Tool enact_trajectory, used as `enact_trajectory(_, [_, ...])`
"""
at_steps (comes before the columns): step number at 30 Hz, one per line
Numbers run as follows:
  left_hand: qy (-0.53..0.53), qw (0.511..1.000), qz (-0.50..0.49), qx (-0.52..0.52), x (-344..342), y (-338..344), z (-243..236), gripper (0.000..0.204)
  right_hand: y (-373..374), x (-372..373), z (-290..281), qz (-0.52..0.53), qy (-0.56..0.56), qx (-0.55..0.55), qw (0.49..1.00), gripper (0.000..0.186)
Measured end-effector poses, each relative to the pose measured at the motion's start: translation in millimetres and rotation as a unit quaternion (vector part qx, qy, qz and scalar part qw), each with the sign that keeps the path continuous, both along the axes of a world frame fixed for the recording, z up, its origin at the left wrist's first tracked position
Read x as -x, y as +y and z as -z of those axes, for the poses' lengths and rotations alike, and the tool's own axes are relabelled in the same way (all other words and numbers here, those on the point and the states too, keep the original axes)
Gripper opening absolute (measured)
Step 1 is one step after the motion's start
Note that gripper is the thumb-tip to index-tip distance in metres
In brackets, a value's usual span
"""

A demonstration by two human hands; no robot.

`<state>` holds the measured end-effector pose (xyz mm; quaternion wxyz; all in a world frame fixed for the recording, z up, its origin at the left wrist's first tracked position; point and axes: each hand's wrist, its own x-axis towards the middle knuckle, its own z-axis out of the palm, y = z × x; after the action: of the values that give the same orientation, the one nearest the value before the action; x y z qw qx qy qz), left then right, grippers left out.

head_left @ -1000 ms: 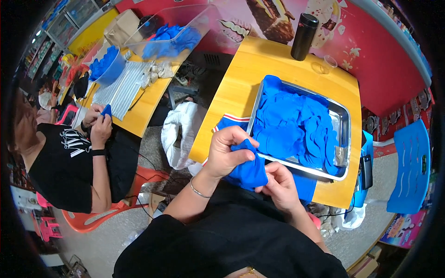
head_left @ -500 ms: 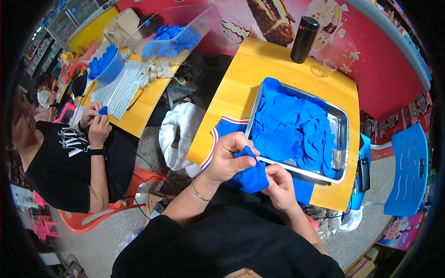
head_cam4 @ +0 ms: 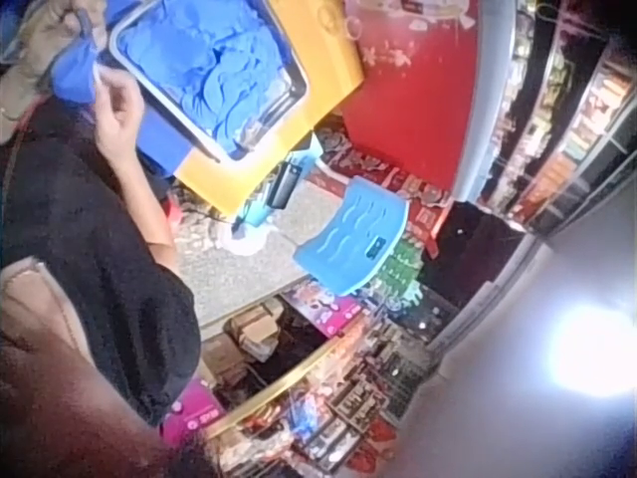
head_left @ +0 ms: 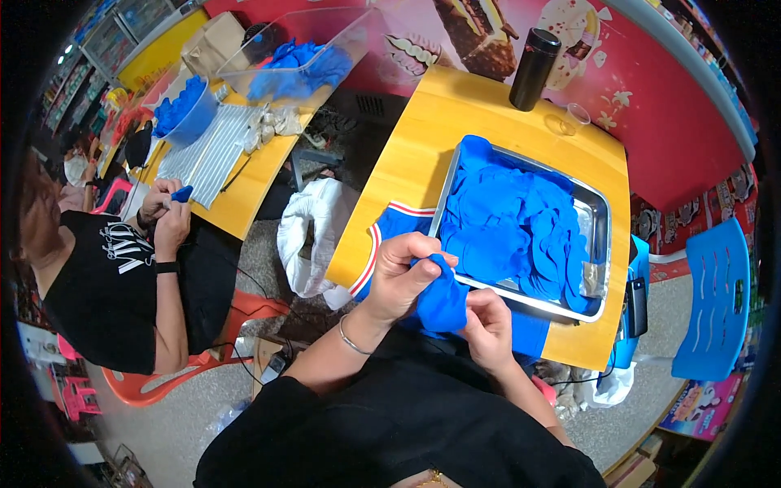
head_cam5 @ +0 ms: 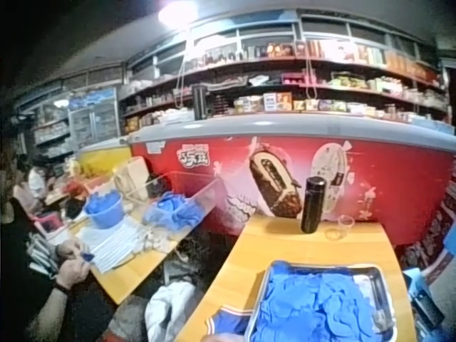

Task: The recorder is assembling or detailing small blue fabric pieces and miniature jerseys using a wooden stick at a workshop table.

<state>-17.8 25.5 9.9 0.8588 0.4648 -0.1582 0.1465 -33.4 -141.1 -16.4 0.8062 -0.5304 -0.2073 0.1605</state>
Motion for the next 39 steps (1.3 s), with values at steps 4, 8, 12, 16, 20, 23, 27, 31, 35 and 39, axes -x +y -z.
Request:
enact_trajectory(4, [0.027, 0.997, 0.033, 0.058, 2, -4, -6, 0.017, 0, 0, -4, -0.132, 0.156, -0.106, 0.973, 0.018])
enact_trajectory(8, [0.020, 1.000, -0.003, 0.014, 1, 3, -1, 0.016, 4, 0, -3, -0.028, 0.091, -0.054, 0.994, 0.017])
enact_trajectory(12, [-0.020, 0.994, -0.041, -0.104, 0, 11, -4, 0.013, 6, -5, -7, 0.140, -0.104, 0.108, 0.979, 0.016])
enact_trajectory(16, [-0.021, 0.996, -0.013, -0.082, 0, 15, -2, 0.011, 0, -5, -16, -0.003, 0.021, 0.018, 1.000, 0.016])
enact_trajectory(20, [-0.025, 0.995, 0.000, -0.098, -3, 22, -3, 0.012, 0, -2, -18, -0.105, 0.160, -0.029, 0.981, 0.017])
enact_trajectory(23, [-0.012, 0.986, -0.007, -0.169, -4, 31, -8, 0.014, 1, -5, -12, 0.014, 0.016, 0.071, 0.997, 0.016])
enact_trajectory(27, [-0.039, 0.988, -0.012, -0.147, -7, 31, -14, 0.021, 4, -5, -17, 0.065, -0.069, 0.112, 0.989, 0.015])
enact_trajectory(31, [-0.072, 0.987, -0.016, -0.146, -9, 39, -7, 0.021, 6, -5, -19, 0.089, -0.090, 0.147, 0.981, 0.014])
enact_trajectory(35, [-0.087, 0.984, -0.017, -0.155, -7, 40, -11, 0.019, 5, -4, -22, 0.109, -0.128, 0.170, 0.971, 0.015])
enact_trajectory(39, [-0.088, 0.986, -0.021, -0.143, -6, 42, -13, 0.016, 7, -4, -18, 0.114, -0.132, 0.169, 0.970, 0.015])
